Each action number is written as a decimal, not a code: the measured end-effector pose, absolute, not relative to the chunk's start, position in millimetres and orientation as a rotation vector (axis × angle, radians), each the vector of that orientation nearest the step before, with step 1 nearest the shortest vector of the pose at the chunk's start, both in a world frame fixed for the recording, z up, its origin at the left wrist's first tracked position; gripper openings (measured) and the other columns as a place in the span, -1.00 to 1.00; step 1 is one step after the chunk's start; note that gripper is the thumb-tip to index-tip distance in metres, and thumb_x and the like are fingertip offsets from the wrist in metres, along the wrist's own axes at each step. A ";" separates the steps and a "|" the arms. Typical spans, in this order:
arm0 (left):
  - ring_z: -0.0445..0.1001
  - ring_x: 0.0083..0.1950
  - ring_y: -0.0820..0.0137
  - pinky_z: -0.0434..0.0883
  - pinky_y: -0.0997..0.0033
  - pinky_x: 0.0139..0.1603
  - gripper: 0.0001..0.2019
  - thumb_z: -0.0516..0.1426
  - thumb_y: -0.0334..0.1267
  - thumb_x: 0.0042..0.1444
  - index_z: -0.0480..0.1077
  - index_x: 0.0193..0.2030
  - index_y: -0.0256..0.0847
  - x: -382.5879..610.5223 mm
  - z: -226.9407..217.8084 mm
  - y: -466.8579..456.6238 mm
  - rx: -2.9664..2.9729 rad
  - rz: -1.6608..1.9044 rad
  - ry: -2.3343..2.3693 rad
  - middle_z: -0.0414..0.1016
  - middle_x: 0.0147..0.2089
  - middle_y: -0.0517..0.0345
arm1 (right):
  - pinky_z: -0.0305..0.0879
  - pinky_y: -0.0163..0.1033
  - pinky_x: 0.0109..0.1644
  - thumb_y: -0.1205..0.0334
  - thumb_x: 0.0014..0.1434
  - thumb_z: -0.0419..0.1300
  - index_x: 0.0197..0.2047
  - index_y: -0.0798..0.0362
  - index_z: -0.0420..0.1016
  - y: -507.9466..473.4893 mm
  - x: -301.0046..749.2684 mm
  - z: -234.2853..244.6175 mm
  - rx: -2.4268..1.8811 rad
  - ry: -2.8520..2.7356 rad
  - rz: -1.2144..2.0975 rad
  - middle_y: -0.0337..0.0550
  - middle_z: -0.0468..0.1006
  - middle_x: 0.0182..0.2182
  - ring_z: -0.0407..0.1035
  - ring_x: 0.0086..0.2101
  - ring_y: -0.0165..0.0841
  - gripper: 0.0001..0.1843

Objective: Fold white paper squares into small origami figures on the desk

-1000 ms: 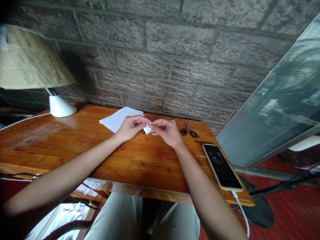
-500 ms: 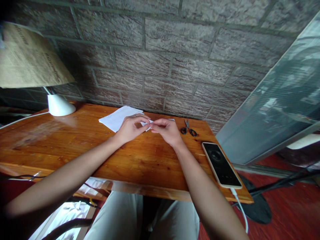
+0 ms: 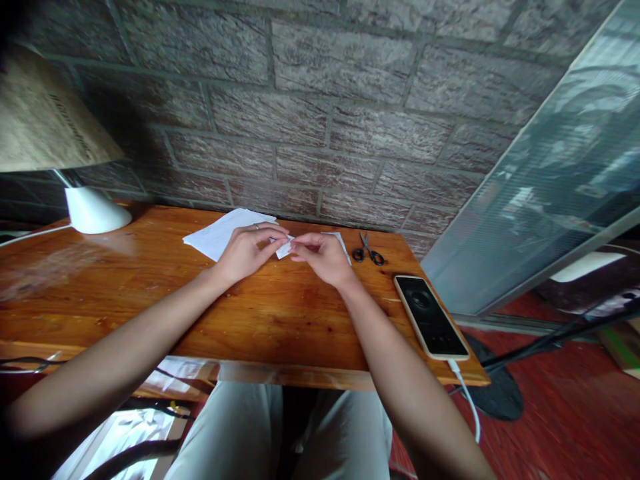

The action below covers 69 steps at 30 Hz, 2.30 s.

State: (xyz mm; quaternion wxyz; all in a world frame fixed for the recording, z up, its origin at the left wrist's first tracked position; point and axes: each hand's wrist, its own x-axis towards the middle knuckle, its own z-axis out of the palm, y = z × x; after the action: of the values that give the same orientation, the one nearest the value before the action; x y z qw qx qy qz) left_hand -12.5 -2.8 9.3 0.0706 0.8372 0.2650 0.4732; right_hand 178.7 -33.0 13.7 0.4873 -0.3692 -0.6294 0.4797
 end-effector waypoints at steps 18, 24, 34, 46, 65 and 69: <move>0.58 -0.14 0.29 0.46 0.32 -0.06 -0.86 0.14 -0.26 0.18 0.54 -0.25 -0.18 -10.5 2.8 0.4 2.612 1.343 0.856 0.62 -0.16 0.04 | 0.52 -0.14 -0.11 0.00 -0.21 0.47 -0.39 0.08 0.61 -30.4 167.7 3.9 -0.983 -1.297 1.106 -0.19 0.62 -0.42 0.52 -0.38 -0.36 -0.63; 0.58 -0.14 0.30 0.47 0.31 -0.08 -0.83 0.13 -0.23 0.20 0.55 -0.26 -0.19 -11.8 4.0 0.0 2.532 1.365 0.847 0.62 -0.15 0.03 | 0.46 -0.08 0.04 -0.04 -0.18 0.45 -0.37 0.06 0.63 -31.8 169.6 9.5 -0.929 -1.395 1.172 -0.19 0.64 -0.37 0.54 -0.31 -0.33 -0.63; 0.56 -0.10 0.26 0.43 0.29 -0.01 -0.84 0.10 -0.27 0.21 0.51 -0.22 -0.20 -8.3 1.9 -3.0 2.711 1.267 0.897 0.59 -0.12 0.01 | 0.52 -0.11 -0.10 -0.01 -0.22 0.48 -0.37 0.07 0.56 -29.1 169.2 3.7 -0.974 -1.332 1.074 -0.19 0.62 -0.42 0.52 -0.39 -0.35 -0.60; 0.58 -0.17 0.30 0.45 0.32 -0.09 -0.88 0.14 -0.30 0.16 0.53 -0.30 -0.20 -6.3 -0.1 -2.5 2.588 1.341 0.817 0.62 -0.15 0.03 | 0.50 -0.10 -0.08 0.05 -0.17 0.46 -0.28 0.06 0.53 -28.0 170.2 2.0 -0.979 -1.307 1.090 -0.21 0.62 -0.42 0.53 -0.38 -0.34 -0.60; 0.57 -0.22 0.35 0.44 0.39 -0.17 -0.89 0.16 -0.33 0.15 0.52 -0.35 -0.21 -6.7 1.4 -3.0 2.551 1.458 0.801 0.62 -0.21 0.05 | 0.42 -0.11 0.00 0.03 -0.18 0.46 -0.34 0.03 0.60 -30.2 175.7 10.1 -0.988 -1.490 0.963 -0.18 0.65 -0.33 0.51 -0.29 -0.32 -0.65; 0.56 -0.25 0.39 0.44 0.42 -0.17 -0.89 0.16 -0.31 0.16 0.52 -0.34 -0.22 -6.0 -0.2 -2.8 2.595 1.485 0.803 0.62 -0.20 0.06 | 0.41 -0.13 -0.01 0.03 -0.13 0.44 -0.36 0.06 0.61 -28.0 179.2 9.5 -1.021 -1.506 0.970 -0.17 0.65 -0.34 0.51 -0.30 -0.32 -0.68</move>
State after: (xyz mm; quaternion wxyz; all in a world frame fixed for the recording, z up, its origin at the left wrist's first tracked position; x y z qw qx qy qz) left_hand -6.0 -2.8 -0.2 0.0228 0.8380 0.2594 0.4795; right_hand 179.2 -28.0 9.5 0.5142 -0.4249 -0.6264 0.4034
